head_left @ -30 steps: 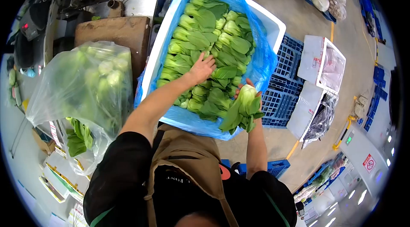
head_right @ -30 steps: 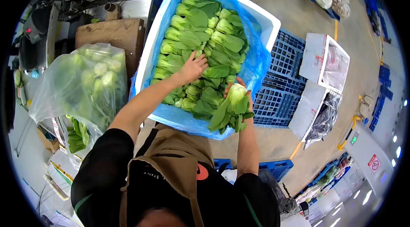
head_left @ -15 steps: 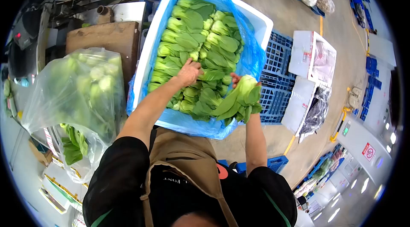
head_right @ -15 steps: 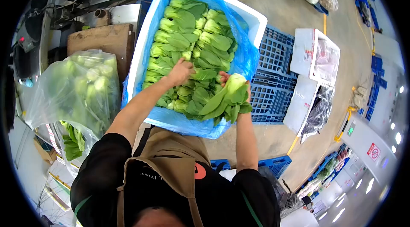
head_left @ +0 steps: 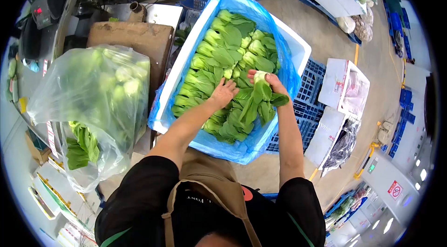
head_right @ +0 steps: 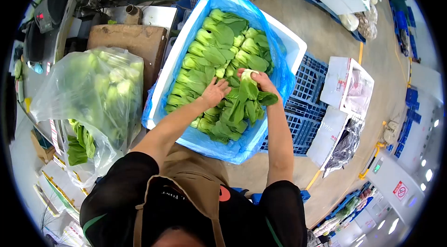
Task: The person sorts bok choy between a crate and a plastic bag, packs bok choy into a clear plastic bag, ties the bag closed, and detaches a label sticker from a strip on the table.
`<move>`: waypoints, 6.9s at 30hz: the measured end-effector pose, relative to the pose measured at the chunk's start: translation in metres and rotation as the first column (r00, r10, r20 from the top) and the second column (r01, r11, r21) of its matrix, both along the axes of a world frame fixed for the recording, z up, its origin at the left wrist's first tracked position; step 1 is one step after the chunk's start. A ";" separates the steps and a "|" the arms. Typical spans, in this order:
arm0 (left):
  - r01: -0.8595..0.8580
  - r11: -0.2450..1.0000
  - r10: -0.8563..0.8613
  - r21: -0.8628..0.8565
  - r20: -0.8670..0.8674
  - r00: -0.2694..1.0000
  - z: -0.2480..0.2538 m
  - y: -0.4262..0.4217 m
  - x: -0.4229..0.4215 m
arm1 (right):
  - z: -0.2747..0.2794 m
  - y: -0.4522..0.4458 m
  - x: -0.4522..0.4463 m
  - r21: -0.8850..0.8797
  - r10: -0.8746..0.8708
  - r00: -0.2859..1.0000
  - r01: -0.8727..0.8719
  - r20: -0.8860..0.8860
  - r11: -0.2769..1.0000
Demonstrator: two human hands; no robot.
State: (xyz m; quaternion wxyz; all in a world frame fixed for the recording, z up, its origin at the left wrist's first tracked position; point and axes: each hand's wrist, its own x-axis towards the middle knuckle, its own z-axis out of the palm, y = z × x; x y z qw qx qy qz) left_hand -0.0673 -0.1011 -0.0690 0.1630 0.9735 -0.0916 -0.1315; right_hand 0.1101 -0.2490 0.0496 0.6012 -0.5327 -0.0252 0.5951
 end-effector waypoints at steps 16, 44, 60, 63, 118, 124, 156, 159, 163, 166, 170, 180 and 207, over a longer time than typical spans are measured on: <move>0.121 0.874 0.071 -0.471 0.368 0.927 0.088 0.077 -0.006 | 0.044 -0.041 0.013 0.178 -0.112 0.990 0.096 0.081 0.979; -0.161 0.140 0.296 -0.977 -0.114 0.948 0.245 0.158 -0.020 | 0.053 0.042 -0.111 0.533 -0.031 0.830 0.387 -0.557 0.753; -0.280 0.036 0.319 -0.959 -0.254 0.913 0.243 0.176 -0.042 | 0.112 0.120 -0.134 0.657 0.052 0.860 0.348 -0.508 0.669; -0.276 -0.156 0.311 -0.948 -0.312 0.897 0.237 0.171 -0.042 | 0.119 0.123 -0.133 0.685 0.052 0.883 0.325 -0.467 0.652; 0.478 -0.470 0.880 -0.742 -0.435 0.189 0.403 0.186 -0.514 | 0.183 0.390 -0.535 -0.639 -0.627 -0.473 -0.768 0.619 -0.051; 0.428 -0.486 0.874 -0.762 -0.424 0.237 0.396 0.181 -0.521 | 0.083 0.357 -0.526 -0.378 -0.515 -0.339 -0.925 0.787 0.030; 0.183 -0.454 0.891 -0.872 -0.444 0.094 0.407 0.182 -0.484 | 0.072 0.404 -0.502 -0.195 -0.320 -0.372 -0.860 0.871 0.471; 0.166 -0.445 0.894 -0.880 -0.447 0.028 0.396 0.184 -0.492 | 0.084 0.403 -0.499 -0.205 -0.225 -0.329 -0.873 0.917 0.443; 0.030 -0.387 0.920 -0.922 -0.384 0.075 0.388 0.178 -0.490 | 0.100 0.380 -0.473 -0.034 -0.276 -0.178 -0.888 0.945 0.458; -0.089 -0.340 0.940 -0.936 -0.339 -0.034 0.390 0.172 -0.476 | 0.130 0.343 -0.417 0.213 -0.306 0.052 -0.827 0.951 0.520; -0.236 -0.344 0.936 -0.909 -0.312 -0.163 0.385 0.178 -0.475 | 0.126 0.261 -0.293 0.507 -0.554 0.069 -0.508 0.829 0.696; -0.573 -0.505 0.754 -0.645 -0.006 -0.657 0.380 0.180 -0.452 | -0.127 0.014 0.062 -0.336 0.422 -0.107 0.445 0.900 0.830; -0.596 0.197 0.357 -0.779 -0.509 0.783 0.189 0.098 0.081 | 0.075 0.083 0.035 -0.109 -0.022 0.827 0.100 0.561 0.989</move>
